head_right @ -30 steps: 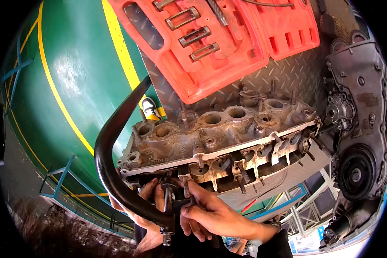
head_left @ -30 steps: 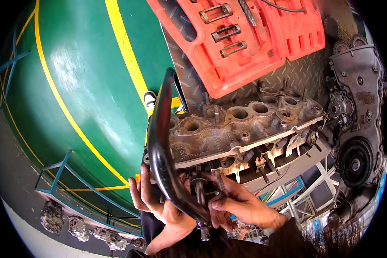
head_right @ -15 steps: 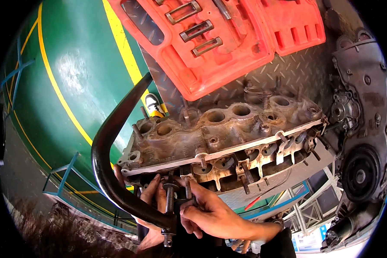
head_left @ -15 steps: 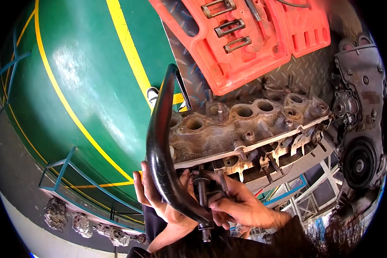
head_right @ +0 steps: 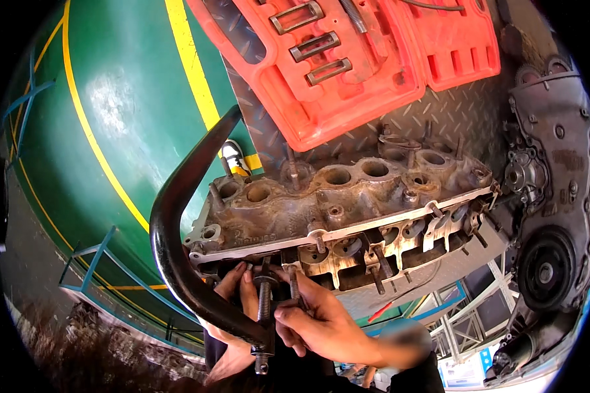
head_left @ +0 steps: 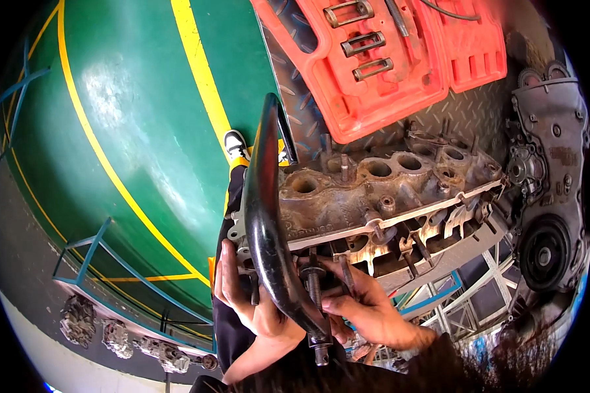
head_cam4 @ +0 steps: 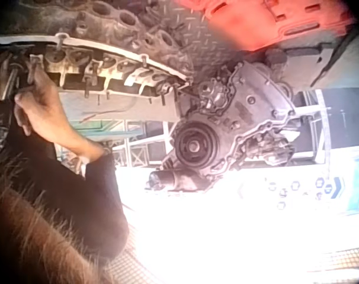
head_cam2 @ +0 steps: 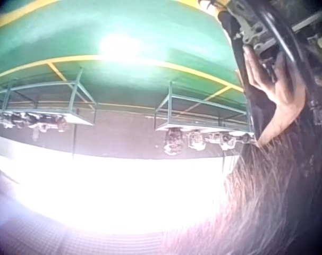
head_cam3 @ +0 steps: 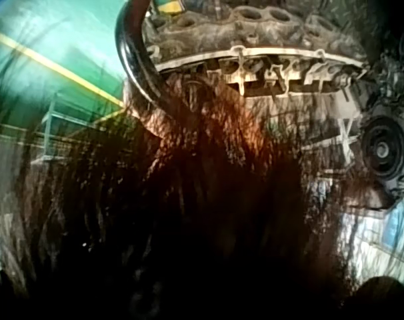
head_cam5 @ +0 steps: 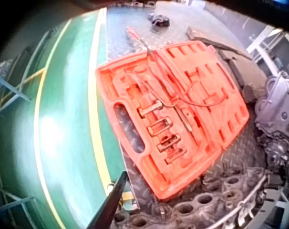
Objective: The person uses a valve spring compressor tool to compress valve springs on a cylinder head. They repeatedly position the tool, tighten the screw to compress the spring, and then remove the tool to access the valve components. The process is repeated for multiple valves on the engine part.
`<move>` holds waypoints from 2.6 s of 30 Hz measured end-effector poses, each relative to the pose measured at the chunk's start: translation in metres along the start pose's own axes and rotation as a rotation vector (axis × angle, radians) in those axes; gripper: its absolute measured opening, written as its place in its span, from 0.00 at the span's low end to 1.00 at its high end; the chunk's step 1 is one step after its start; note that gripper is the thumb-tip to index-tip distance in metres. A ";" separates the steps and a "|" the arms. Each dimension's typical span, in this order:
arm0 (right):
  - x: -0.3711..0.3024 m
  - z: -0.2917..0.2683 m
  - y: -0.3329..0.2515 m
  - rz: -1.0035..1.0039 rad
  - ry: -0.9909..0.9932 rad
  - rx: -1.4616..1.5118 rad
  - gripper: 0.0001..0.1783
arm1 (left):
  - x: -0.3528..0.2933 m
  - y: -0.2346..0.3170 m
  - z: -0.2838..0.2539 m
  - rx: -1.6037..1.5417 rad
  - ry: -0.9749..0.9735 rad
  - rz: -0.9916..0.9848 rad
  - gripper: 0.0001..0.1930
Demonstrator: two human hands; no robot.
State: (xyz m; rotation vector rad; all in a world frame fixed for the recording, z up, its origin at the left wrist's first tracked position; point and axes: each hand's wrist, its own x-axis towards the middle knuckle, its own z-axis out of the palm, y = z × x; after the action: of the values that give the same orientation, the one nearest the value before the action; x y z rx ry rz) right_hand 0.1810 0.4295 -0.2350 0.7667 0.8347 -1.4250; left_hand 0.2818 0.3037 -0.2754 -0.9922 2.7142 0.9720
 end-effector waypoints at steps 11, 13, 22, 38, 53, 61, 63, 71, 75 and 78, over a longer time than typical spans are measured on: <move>-0.005 0.000 0.003 -0.008 0.044 0.119 0.31 | 0.010 0.009 -0.018 -0.058 -0.220 -0.091 0.15; 0.000 0.003 0.001 -0.004 0.018 0.140 0.30 | 0.014 0.009 -0.027 -0.099 -0.305 -0.150 0.17; -0.004 0.006 0.013 -0.045 0.060 0.168 0.25 | 0.025 0.028 -0.046 -0.205 -0.638 -0.351 0.25; 0.001 -0.003 0.016 -0.128 0.028 -0.012 0.24 | 0.032 0.038 -0.055 0.151 -0.609 0.092 0.34; 0.003 -0.004 0.019 -0.211 -0.002 -0.022 0.32 | 0.123 0.069 -0.092 0.293 -1.473 -0.192 0.43; -0.005 0.007 0.012 -0.134 0.176 -0.059 0.27 | 0.117 0.052 -0.088 -0.173 -1.552 -0.589 0.40; -0.009 0.007 0.006 -0.103 0.166 -0.052 0.34 | 0.121 0.056 -0.092 -0.252 -1.602 -0.772 0.41; -0.009 0.012 0.006 -0.121 0.194 0.002 0.24 | 0.076 0.051 -0.086 -0.522 -1.240 -0.964 0.42; -0.003 0.013 0.023 -0.245 0.199 0.033 0.26 | 0.067 0.050 -0.082 -0.519 -1.099 -0.905 0.39; -0.001 0.016 0.024 -0.267 0.176 0.048 0.26 | 0.066 0.048 -0.080 -0.454 -0.999 -1.013 0.36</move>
State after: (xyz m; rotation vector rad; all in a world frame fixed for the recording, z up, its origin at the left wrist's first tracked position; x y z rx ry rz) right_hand 0.2057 0.4168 -0.2270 0.8494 1.0731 -1.6349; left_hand 0.2111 0.2481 -0.2052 -1.2314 0.9992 1.3047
